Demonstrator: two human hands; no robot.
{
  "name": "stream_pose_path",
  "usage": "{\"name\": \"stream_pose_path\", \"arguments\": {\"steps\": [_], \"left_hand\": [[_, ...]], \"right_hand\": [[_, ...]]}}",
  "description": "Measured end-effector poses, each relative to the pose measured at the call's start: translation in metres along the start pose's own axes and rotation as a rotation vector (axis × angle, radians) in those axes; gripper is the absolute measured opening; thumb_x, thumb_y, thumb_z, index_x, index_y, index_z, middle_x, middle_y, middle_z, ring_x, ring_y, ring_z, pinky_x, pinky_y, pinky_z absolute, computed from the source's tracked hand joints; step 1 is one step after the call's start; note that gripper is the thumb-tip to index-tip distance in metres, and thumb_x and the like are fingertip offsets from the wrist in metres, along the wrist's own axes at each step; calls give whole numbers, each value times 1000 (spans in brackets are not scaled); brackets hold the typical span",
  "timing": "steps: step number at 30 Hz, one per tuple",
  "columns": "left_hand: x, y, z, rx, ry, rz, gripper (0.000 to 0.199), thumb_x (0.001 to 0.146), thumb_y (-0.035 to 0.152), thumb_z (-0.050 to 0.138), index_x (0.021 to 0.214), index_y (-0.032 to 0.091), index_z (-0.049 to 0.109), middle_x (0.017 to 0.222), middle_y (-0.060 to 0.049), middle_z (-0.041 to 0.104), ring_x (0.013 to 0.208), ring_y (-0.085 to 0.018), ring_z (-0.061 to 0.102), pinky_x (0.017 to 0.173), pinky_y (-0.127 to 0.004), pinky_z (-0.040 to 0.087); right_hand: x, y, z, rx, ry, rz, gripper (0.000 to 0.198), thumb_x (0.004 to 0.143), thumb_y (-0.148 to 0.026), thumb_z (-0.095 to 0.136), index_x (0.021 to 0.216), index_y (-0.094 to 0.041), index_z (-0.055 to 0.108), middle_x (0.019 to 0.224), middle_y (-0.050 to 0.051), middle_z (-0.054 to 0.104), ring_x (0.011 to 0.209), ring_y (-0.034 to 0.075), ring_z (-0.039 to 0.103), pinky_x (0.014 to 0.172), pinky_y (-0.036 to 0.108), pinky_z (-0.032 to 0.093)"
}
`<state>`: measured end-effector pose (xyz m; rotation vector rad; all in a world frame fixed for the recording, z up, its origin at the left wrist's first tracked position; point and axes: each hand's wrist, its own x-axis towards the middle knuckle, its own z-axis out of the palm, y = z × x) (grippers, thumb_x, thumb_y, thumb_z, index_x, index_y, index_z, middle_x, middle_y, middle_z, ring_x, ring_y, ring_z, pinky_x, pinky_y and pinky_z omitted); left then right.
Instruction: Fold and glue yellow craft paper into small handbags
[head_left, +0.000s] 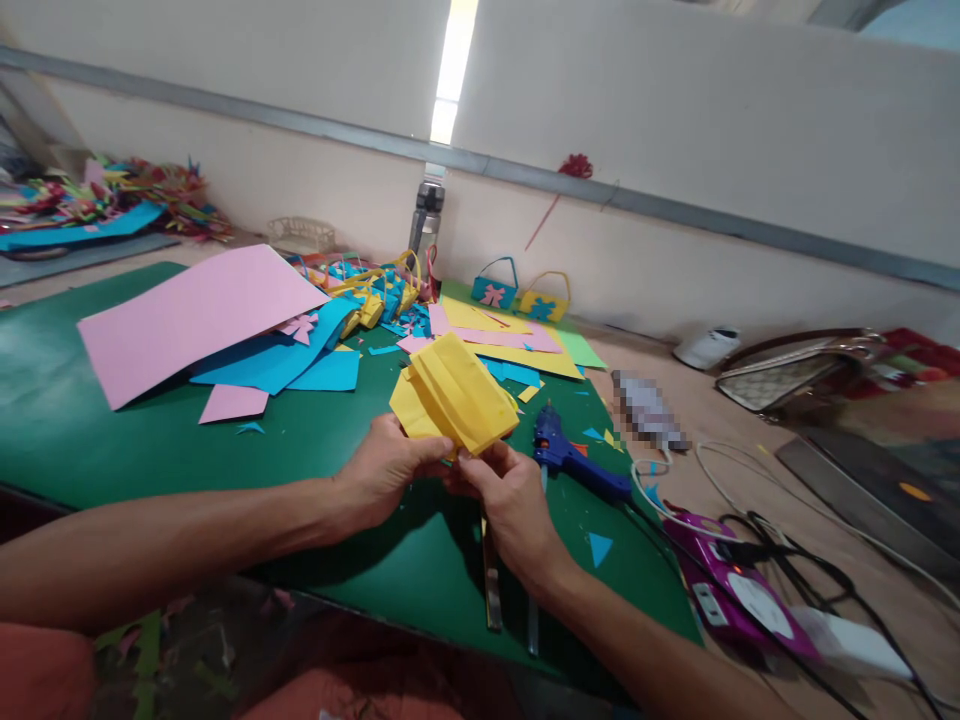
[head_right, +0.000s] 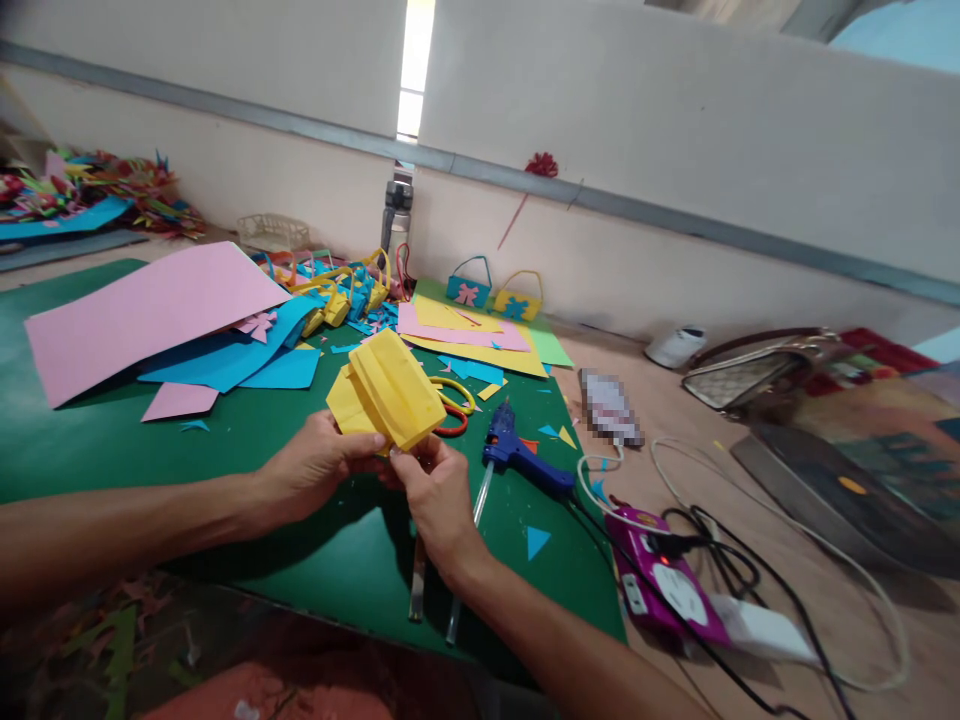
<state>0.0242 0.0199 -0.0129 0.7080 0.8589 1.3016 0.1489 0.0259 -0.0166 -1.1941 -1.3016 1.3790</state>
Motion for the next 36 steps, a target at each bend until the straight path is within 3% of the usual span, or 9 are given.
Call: {"name": "stream_pose_path", "arguments": {"steps": [10,22,36], "left_hand": [[-1,4,1,-40,14,-18,34,51,9,67,85,10,61,78,-6,63,59,-13,56,51,-23,46],[4,2,-6,-56,-19,-50,38,53,8,61,91,11,62,87,-9,66,61,-14,58,51,-23,45],[3,0,-8,28,-40,-54,30,59,14,65,89,11,61,79,-8,66,59,-14,58,52,-25,47]], "right_hand": [[-3,-4,5,-111,7,-38,27,64,-34,66,78,-12,64,71,6,66,61,16,59,59,27,50],[-5,-6,0,-136,-45,-2,22,66,-34,66,72,-13,64,65,5,65,59,16,59,57,27,48],[-6,-7,-1,-190,-22,-34,20,67,-33,64,69,-13,65,62,5,64,58,15,57,54,25,45]]}}
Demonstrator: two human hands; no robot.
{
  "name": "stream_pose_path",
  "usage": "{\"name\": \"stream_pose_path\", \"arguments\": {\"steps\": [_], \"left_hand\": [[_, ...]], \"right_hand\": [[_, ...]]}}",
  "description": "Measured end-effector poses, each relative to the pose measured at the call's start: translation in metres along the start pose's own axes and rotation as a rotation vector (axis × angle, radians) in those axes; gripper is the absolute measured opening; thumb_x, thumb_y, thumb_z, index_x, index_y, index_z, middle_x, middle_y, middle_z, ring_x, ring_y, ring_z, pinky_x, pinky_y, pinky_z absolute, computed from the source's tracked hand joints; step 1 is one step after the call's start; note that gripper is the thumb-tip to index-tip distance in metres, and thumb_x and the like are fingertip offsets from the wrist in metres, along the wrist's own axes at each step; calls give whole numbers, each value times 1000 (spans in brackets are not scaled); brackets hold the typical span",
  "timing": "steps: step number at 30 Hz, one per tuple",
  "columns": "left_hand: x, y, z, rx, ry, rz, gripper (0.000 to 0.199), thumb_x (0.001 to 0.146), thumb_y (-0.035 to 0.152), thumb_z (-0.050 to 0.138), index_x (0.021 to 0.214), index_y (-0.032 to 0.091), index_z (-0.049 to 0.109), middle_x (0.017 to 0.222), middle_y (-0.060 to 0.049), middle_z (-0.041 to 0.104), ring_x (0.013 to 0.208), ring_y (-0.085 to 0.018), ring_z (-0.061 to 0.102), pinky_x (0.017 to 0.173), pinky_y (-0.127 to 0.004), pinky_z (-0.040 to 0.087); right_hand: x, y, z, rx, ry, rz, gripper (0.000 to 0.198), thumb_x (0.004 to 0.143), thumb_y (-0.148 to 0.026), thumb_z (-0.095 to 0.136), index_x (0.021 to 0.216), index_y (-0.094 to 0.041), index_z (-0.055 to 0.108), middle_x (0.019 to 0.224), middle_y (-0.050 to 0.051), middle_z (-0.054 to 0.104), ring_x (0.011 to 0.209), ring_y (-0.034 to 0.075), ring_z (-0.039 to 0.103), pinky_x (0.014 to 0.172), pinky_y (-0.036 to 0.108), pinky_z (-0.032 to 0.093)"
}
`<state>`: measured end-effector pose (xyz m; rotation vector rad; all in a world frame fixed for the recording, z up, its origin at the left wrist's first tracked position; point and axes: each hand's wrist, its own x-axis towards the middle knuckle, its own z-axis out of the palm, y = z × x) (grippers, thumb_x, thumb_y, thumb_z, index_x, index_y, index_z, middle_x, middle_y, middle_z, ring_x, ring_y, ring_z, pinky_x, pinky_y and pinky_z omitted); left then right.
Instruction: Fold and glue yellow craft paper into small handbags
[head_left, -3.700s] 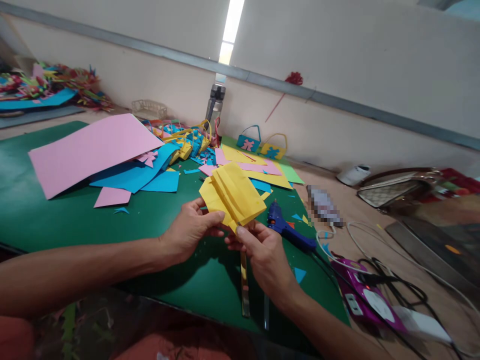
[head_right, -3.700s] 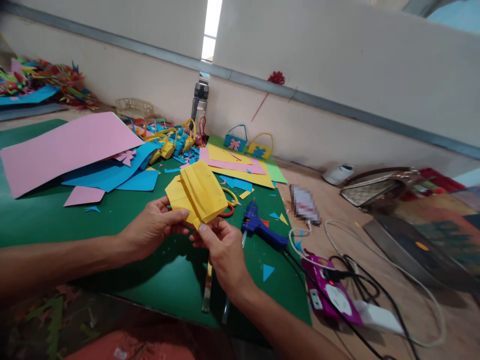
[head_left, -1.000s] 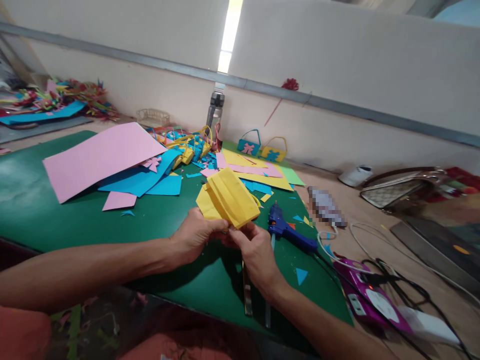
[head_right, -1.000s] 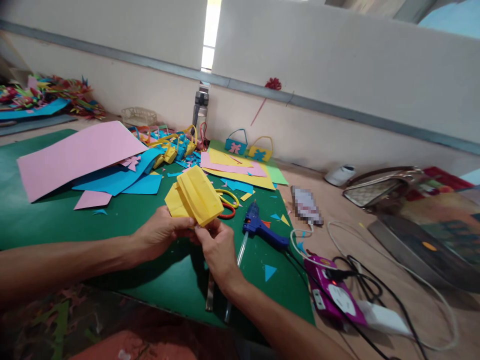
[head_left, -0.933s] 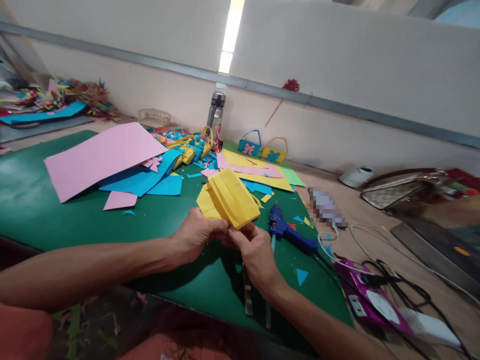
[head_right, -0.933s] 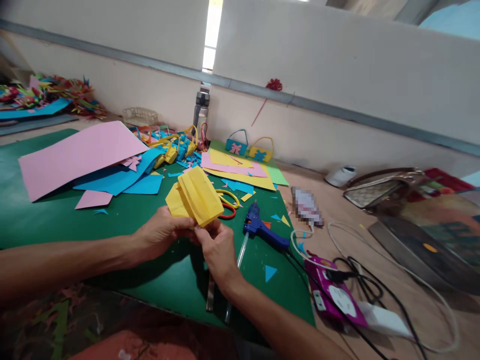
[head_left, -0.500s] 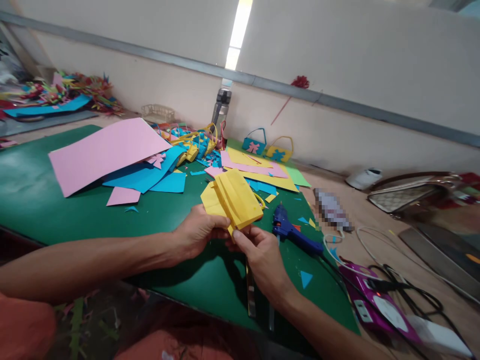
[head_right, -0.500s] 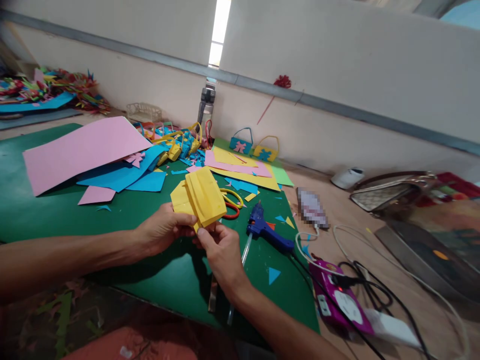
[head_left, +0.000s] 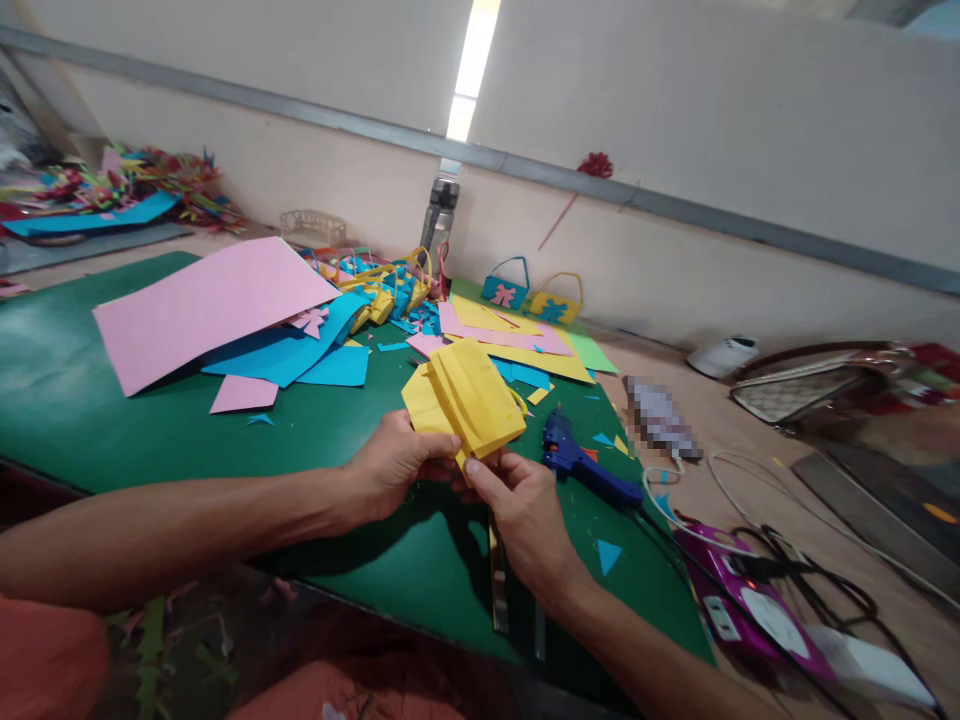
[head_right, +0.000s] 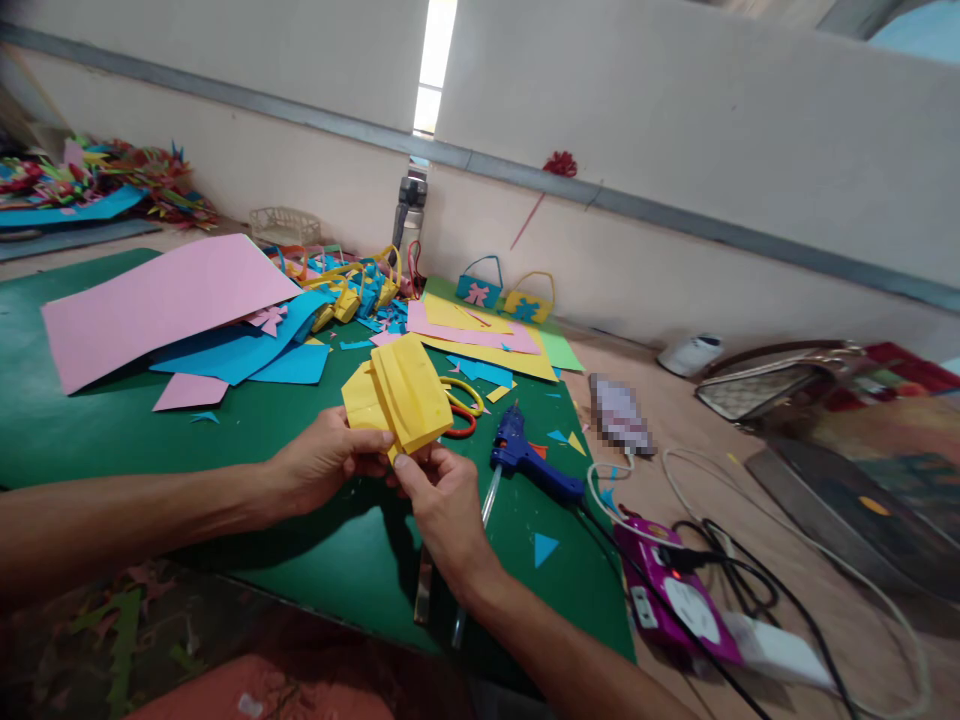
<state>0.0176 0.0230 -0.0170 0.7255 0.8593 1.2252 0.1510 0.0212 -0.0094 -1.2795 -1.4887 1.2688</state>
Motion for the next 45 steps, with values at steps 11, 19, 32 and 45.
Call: {"name": "stream_pose_path", "arguments": {"steps": [11,19,32,45], "left_hand": [[-2,11,-5,254,-10,59,43,76,51,47,68,11,61,63,-6,61,49,-12,52,47,-23,39],[-5,27,-27,1265,-3,841,24,75,36,55,60,18,57,60,-4,55,59,-15,47,60,-27,35],[17,20,-41,1321,-230,815,11,74,31,57,79,26,67,85,-8,63,84,-21,49,85,-35,27],[9,18,-37,1554,-336,1062,12,77,24,54,79,25,66,65,-5,62,64,-16,51,68,-32,31]], "right_hand": [[3,-3,-7,60,21,7,22,66,-36,65,60,-16,58,57,1,60,54,13,54,55,24,44],[14,2,-14,204,15,65,28,63,-39,68,58,-15,55,55,-1,58,50,11,55,51,22,40],[8,4,-3,233,-73,152,28,60,-38,70,56,-15,55,55,-2,58,49,9,55,49,21,40],[4,0,-4,200,-108,163,29,62,-32,66,51,-16,46,50,-6,49,46,6,49,49,20,39]]}}
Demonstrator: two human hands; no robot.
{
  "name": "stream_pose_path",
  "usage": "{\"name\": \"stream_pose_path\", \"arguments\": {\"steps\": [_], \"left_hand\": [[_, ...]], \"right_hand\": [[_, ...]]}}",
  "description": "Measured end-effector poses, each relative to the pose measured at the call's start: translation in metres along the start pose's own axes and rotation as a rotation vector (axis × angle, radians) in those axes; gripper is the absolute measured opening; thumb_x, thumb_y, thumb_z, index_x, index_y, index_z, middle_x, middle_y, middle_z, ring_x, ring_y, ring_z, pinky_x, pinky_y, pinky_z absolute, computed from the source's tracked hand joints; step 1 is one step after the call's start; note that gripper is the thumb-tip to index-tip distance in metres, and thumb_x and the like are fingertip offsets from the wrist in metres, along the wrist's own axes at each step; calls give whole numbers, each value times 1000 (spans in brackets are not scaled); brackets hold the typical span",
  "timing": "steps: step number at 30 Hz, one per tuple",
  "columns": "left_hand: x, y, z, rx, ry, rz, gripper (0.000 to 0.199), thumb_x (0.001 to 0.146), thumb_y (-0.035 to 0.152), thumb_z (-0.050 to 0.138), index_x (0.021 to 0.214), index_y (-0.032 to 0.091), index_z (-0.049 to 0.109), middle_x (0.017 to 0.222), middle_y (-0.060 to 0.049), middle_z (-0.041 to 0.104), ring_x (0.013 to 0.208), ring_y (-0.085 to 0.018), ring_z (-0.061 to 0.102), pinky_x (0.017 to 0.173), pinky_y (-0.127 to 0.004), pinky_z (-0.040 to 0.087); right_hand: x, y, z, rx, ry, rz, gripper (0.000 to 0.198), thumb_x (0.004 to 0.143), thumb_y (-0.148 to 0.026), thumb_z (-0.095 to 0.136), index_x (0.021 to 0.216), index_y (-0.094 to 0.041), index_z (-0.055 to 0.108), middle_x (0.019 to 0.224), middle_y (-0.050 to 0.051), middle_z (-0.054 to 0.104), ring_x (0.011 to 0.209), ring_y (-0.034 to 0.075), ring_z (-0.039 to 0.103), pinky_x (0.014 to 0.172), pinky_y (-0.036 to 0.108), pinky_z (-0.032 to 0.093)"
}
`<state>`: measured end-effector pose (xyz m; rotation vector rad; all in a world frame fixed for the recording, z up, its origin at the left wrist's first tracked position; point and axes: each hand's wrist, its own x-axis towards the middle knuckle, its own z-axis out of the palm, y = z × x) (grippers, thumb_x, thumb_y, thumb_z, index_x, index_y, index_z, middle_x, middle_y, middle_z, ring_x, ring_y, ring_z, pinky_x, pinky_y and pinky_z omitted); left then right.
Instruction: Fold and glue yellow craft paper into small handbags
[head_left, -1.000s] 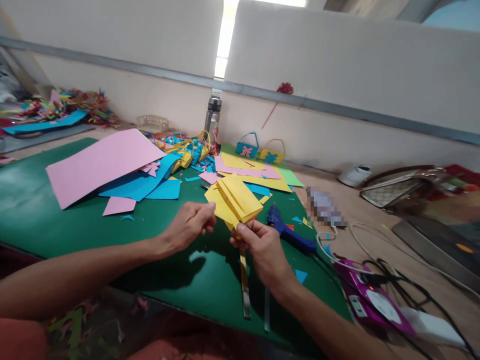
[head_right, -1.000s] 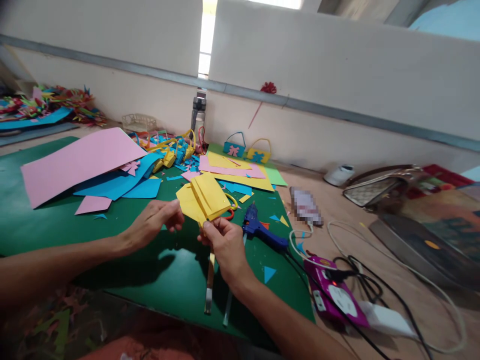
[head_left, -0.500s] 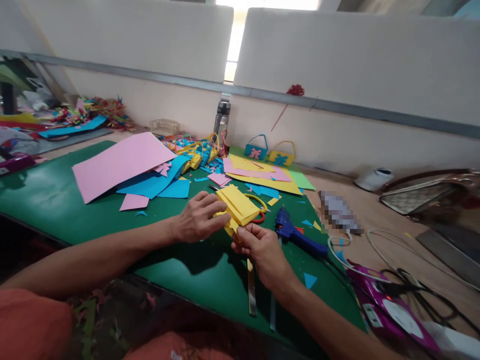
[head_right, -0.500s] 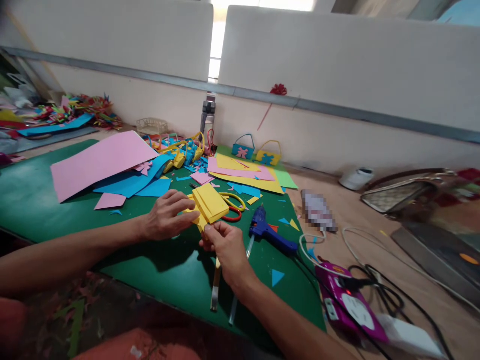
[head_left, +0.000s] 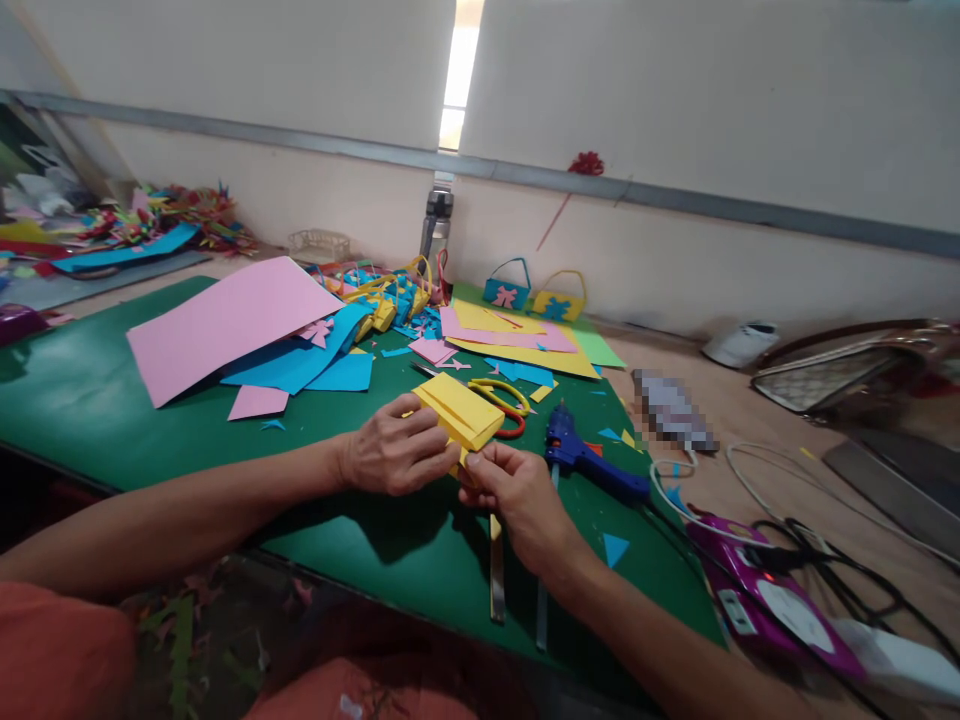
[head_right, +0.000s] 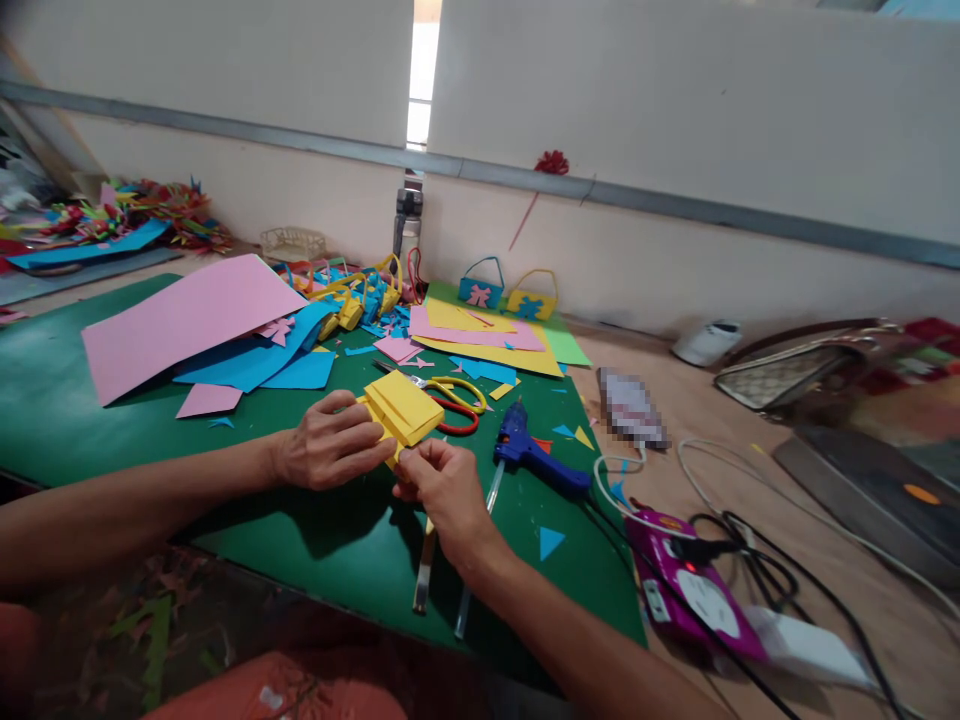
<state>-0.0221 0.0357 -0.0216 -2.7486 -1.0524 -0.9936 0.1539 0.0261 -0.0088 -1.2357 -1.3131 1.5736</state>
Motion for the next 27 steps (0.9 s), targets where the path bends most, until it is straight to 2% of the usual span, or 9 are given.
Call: {"name": "stream_pose_path", "arguments": {"steps": [5,8,10,12,14,17,19,22,27], "left_hand": [[1,-6,6,304,238,369,11,80,19,50,82,19,60,64,-2,61,60,-14,48,61,-30,31],[3,-7,7,348,289,379,11,82,18,47,79,18,58,65,-2,61,61,-14,47,61,-31,31],[6,-5,5,261,336,256,13,82,17,47,73,17,57,65,-2,59,61,-14,46,61,-30,32],[9,-1,0,76,392,63,15,81,17,49,67,16,55,65,-2,57,62,-12,46,60,-28,34],[12,4,-5,-204,404,-173,15,79,19,52,65,14,54,66,-2,54,63,-11,47,58,-24,36],[14,12,-12,-712,334,-548,17,76,26,56,65,13,52,63,1,49,57,-8,45,52,-20,35],[15,16,-13,-1032,275,-722,21,72,32,60,67,14,52,61,3,49,53,-7,44,49,-18,35],[14,21,-9,-1339,223,-833,28,64,36,69,67,13,53,58,3,52,50,-8,48,50,-19,38],[15,27,-4,-1565,165,-897,34,57,39,75,71,12,61,60,-1,62,52,-12,57,55,-23,45]], "right_hand": [[-2,-1,0,-56,-19,-60,30,64,-35,66,51,-16,46,49,-6,46,46,7,46,48,21,39],[-3,-3,-3,-149,-12,-157,29,70,-39,61,56,-16,50,52,-4,48,49,8,48,49,21,40],[-3,-5,-7,-215,23,-259,28,75,-42,56,65,-16,55,59,-2,53,54,11,53,50,22,41],[-3,-9,-12,-264,80,-368,27,79,-43,52,74,-17,58,63,-1,56,59,12,55,52,23,42],[-2,-12,-16,-297,144,-464,25,80,-42,51,78,-18,58,65,0,57,60,12,54,55,24,43],[2,-14,-20,-318,228,-568,21,79,-40,55,83,-19,57,76,2,59,70,14,56,63,26,46],[5,-14,-21,-313,257,-601,23,76,-40,58,87,-20,56,86,3,59,81,16,56,70,28,47],[5,-14,-18,-247,189,-555,30,72,-43,62,92,-20,56,88,4,60,83,17,57,71,28,48],[-2,-13,-11,-93,50,-338,40,67,-43,66,96,-18,55,80,3,63,70,15,60,60,26,49]]}}
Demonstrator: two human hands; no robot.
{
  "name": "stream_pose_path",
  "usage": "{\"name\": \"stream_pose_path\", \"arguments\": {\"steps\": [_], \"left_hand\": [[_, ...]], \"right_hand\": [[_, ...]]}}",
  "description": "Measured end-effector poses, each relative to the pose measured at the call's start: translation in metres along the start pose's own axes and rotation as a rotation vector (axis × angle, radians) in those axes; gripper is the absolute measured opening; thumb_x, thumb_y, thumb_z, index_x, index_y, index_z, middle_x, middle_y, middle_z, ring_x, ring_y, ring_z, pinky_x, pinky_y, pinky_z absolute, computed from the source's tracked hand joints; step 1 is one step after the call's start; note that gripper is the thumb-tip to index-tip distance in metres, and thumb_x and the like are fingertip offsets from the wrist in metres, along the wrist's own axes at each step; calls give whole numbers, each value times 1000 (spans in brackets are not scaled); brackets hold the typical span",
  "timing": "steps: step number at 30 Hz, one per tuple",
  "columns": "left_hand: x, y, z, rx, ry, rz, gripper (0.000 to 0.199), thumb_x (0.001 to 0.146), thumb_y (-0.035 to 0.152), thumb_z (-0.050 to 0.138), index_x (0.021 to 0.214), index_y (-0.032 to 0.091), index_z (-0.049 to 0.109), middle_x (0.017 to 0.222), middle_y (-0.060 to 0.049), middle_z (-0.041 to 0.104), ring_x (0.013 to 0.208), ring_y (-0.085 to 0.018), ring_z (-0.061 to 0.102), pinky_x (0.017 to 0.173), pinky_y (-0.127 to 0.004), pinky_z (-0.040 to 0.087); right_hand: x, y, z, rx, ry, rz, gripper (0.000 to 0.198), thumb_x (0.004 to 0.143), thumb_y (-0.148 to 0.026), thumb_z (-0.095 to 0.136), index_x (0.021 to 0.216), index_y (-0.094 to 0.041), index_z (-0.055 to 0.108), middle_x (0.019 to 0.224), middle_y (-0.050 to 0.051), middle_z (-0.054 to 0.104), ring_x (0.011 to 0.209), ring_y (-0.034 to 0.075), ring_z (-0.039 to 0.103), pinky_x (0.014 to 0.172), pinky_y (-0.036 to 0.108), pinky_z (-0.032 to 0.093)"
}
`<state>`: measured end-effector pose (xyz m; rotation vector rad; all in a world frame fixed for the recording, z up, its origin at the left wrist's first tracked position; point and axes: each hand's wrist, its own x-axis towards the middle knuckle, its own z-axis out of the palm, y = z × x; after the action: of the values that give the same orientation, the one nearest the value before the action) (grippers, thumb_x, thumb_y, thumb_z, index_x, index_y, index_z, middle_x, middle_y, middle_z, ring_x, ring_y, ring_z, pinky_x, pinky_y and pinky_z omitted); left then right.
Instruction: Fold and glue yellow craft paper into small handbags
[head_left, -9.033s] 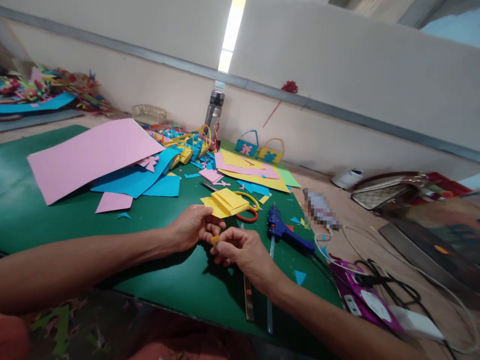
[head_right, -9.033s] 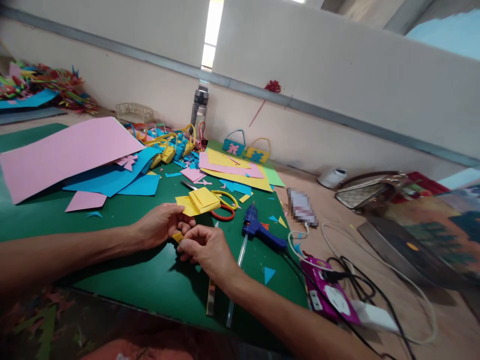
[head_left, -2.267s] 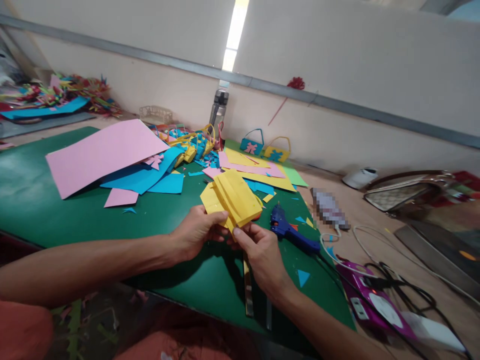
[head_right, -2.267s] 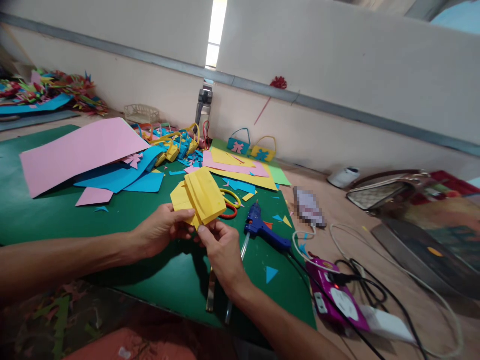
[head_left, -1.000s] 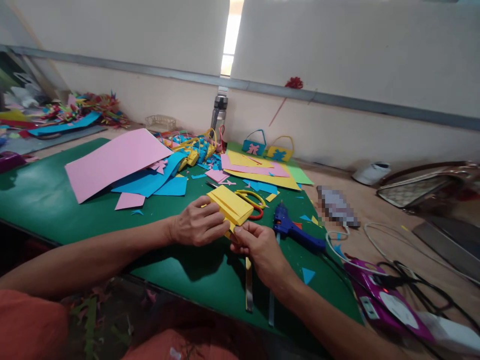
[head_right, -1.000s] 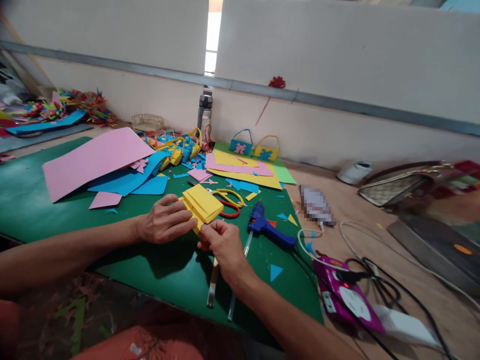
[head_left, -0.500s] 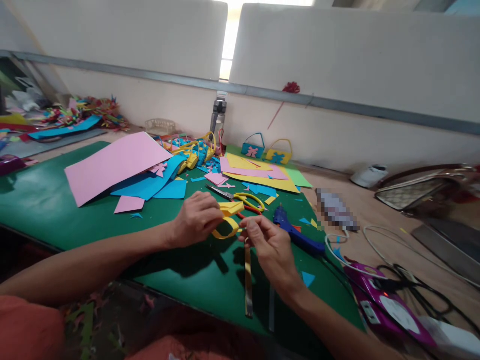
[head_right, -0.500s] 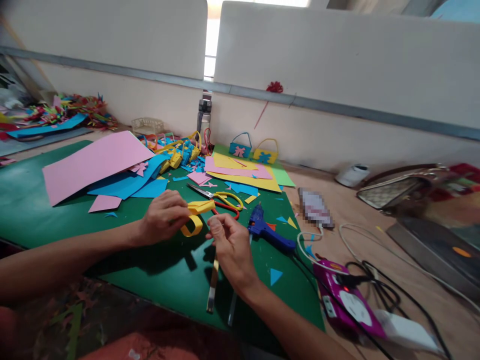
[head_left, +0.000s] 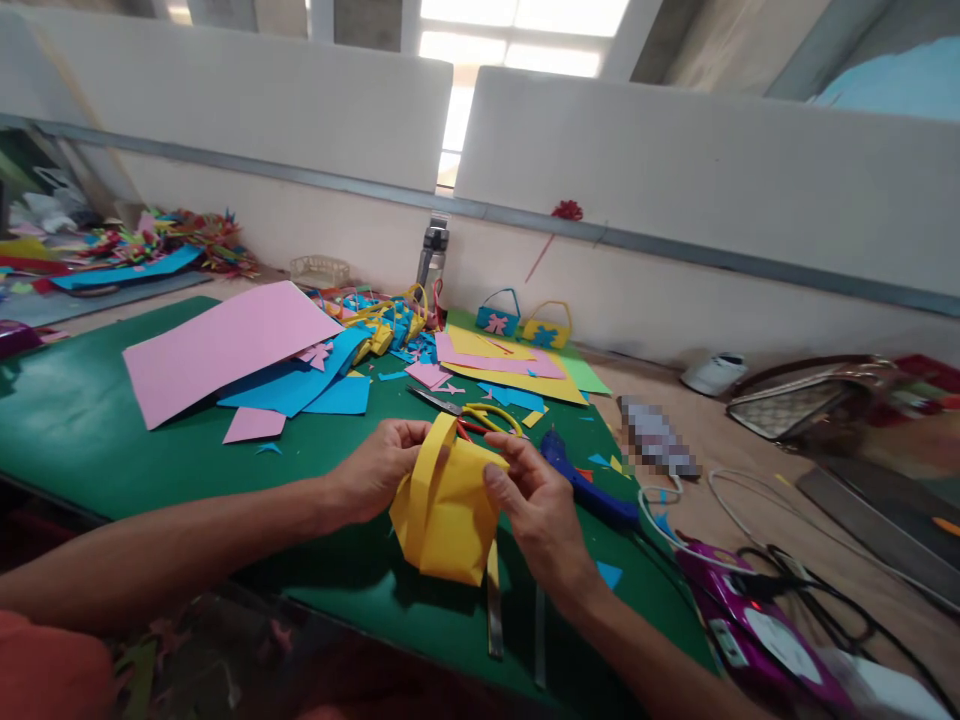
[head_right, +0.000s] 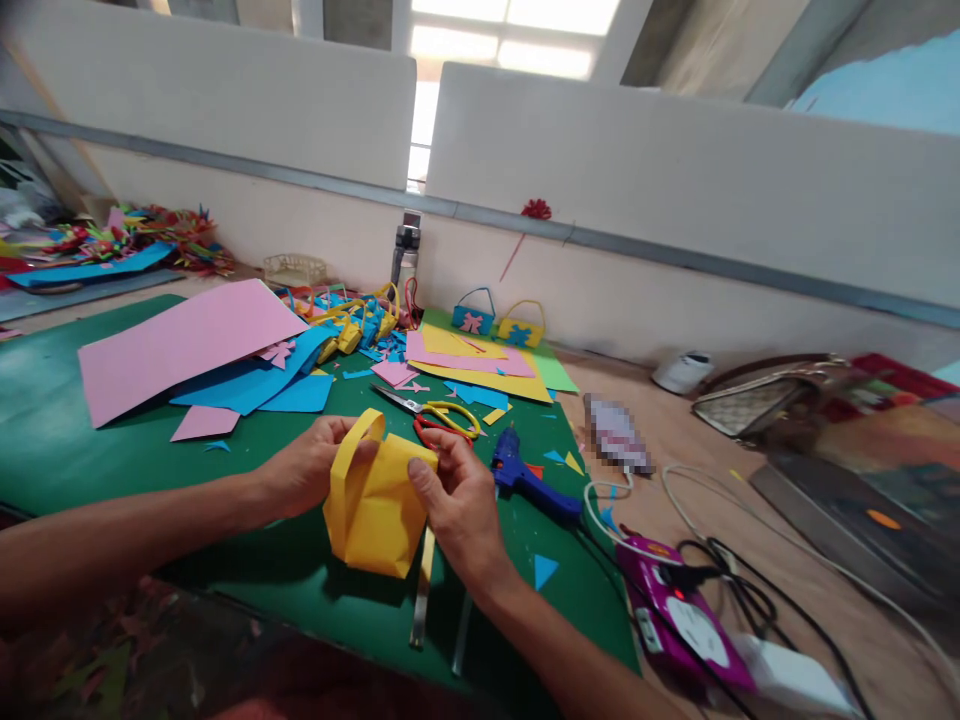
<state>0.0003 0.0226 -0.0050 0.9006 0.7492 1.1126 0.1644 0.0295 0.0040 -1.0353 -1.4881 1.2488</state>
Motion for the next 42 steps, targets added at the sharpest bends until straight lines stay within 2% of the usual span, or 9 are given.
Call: {"name": "stream_pose_path", "arguments": {"steps": [9,15,20,23,28,36,39,42], "left_hand": [[6,-5,-3,-23,-75,-94,36,62,42,72,75,9,67,72,-11,70,63,-18,64,59,-23,47],[12,-11,-11,-3,-31,-91,33,54,34,78,74,10,67,71,-8,70,59,-15,62,57,-23,47],[12,-11,-12,10,-28,-117,31,55,34,77,70,9,66,66,-7,69,55,-14,62,53,-21,46],[13,-10,-12,0,8,-136,30,56,33,77,70,10,66,64,-6,68,52,-12,61,49,-19,44],[15,-13,-16,-45,15,-184,26,60,31,76,73,11,65,70,-7,69,58,-13,62,58,-23,49],[15,-13,-15,-72,57,-190,27,58,29,77,71,11,62,69,-6,67,60,-14,62,59,-25,50],[14,-11,-15,-19,45,-166,29,57,30,77,73,11,62,69,-5,66,58,-12,60,57,-24,49],[12,-9,-15,142,71,-71,29,58,32,75,74,11,63,66,-2,63,53,-9,55,51,-20,43]], "right_hand": [[-1,1,-2,87,35,104,40,63,-37,70,95,-18,54,74,1,65,65,14,61,58,24,49],[-1,0,-2,86,39,134,40,62,-37,70,94,-18,55,73,1,66,67,16,63,58,25,49],[-1,0,-2,81,36,151,40,63,-36,69,95,-18,55,77,2,67,64,14,62,56,24,48],[0,3,-2,92,47,145,37,64,-35,69,94,-19,55,72,-1,65,61,13,61,56,23,48],[5,8,-2,168,37,165,34,64,-33,69,92,-19,54,69,-2,65,63,14,63,57,24,48],[9,16,-4,194,42,177,34,65,-31,69,93,-20,54,65,-3,63,61,14,62,58,26,48],[9,15,-4,123,32,137,32,68,-33,66,94,-20,54,69,-2,63,64,14,61,60,28,49],[7,12,-6,-102,35,-26,26,73,-33,61,95,-19,55,85,3,63,79,16,61,68,30,49]]}}
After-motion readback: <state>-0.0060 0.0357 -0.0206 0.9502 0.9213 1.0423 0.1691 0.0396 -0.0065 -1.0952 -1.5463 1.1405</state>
